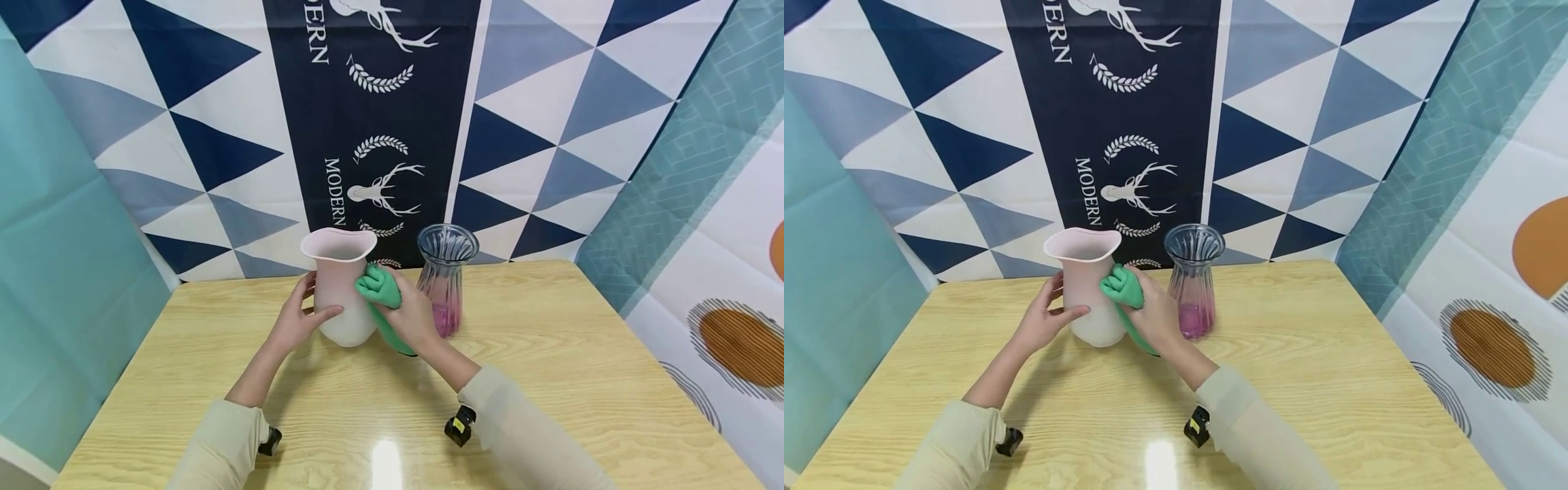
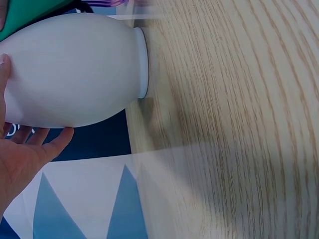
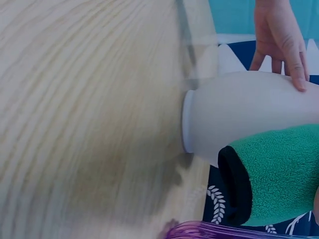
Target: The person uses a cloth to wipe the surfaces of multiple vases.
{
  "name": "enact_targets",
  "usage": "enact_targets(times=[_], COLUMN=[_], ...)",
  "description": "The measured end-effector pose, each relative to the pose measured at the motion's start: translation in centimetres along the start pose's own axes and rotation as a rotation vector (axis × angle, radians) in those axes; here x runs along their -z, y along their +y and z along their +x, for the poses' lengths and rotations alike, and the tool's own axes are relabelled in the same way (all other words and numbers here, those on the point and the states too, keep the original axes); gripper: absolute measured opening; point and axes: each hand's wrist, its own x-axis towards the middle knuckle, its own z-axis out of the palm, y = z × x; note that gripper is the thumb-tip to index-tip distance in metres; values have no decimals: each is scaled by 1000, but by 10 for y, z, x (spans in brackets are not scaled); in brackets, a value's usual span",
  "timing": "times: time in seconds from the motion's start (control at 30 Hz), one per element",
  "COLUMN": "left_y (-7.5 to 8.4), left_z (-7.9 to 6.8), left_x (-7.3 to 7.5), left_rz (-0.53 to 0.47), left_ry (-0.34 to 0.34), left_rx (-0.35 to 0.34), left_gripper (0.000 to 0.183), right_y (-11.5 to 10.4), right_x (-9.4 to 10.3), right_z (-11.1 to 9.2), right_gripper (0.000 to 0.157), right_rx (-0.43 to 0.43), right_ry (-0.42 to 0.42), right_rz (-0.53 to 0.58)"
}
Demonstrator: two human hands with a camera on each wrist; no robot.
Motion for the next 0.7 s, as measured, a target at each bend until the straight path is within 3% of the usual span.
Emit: enact_targets(times=[0.43,0.7], left_y=[-1,4], left_z=[2,2], left_x=[1,2], left_rz=[-8,46], left_ry=[-14,-20], left_rx=[-10,11], left_gripper=[80,84], right_y=[17,27], right_x=[-5,-7], right_z=[-18,-30], right_gripper=[55,57], right_rx=[-69,-103], right_ry=[-72,-129], right_rz=[-45,-62])
